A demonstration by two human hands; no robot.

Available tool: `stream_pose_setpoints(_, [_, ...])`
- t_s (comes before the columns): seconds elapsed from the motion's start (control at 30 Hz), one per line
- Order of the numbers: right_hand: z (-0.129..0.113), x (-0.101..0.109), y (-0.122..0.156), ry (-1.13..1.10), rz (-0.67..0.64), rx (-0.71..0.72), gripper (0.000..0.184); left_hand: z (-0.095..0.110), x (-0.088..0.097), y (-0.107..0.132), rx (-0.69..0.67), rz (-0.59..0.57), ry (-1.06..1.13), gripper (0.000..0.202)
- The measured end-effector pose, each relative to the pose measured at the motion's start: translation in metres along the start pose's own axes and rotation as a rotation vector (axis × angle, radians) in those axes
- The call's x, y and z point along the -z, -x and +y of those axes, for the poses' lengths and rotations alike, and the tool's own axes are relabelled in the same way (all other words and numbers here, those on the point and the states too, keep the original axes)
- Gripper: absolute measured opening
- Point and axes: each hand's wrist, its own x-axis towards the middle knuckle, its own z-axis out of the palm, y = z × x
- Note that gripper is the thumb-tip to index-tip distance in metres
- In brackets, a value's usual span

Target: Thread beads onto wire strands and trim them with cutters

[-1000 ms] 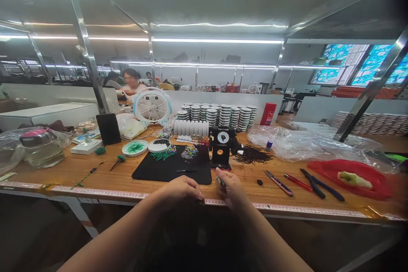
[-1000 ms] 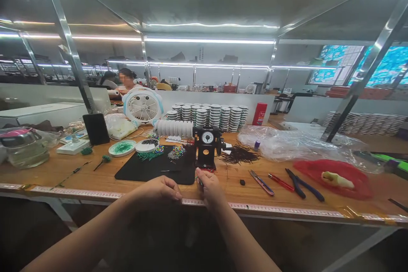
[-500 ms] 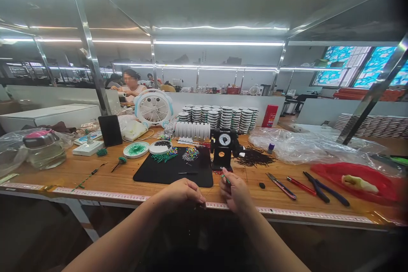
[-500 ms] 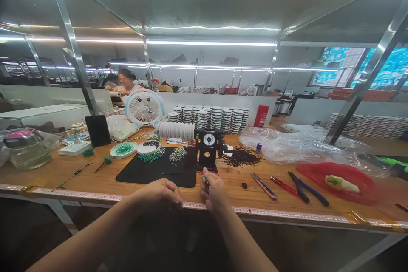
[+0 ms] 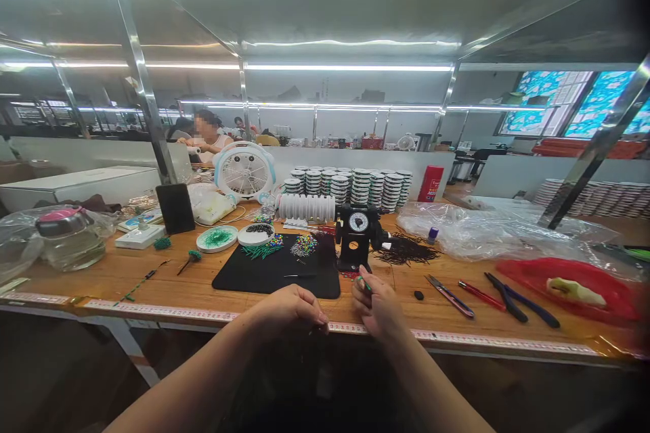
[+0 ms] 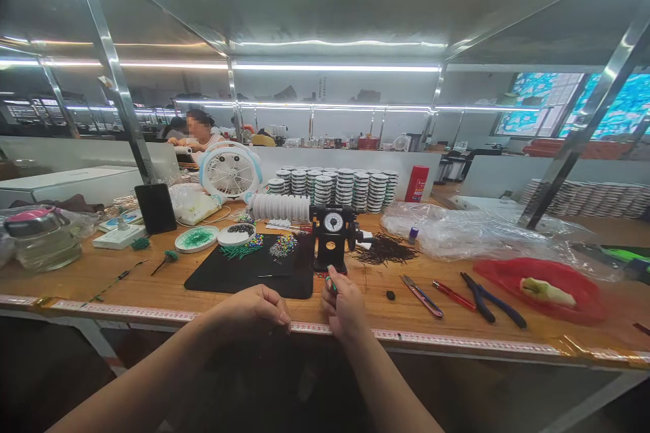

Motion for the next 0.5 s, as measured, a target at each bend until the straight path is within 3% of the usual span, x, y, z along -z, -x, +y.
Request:
stream_pose_setpoints(0.17, [0.002, 0.001, 0.000, 0.039, -0.031, 0.015, 0.043, 0.000, 0.000, 0.002, -0.015, -0.026, -0.010, 0.013])
stream_pose_setpoints(0.3, [-0.007, -0.005, 0.010, 0.150, -0.136, -0.010, 0.041, 0.006, -0.007, 0.012, -0.032, -0.088, -0.045, 0.019])
stream_pose_setpoints(0.4, [-0.020, -0.017, 0.027, 0.573, -0.306, 0.139, 0.043, 0.012, -0.016, 0.018, -0.061, -0.077, -0.106, 0.028])
stream_pose_setpoints(0.5, [-0.028, -0.028, 0.043, 1.035, -0.405, 0.340, 0.043, 0.016, -0.026, 0.019, -0.121, 0.030, -0.135, 0.025])
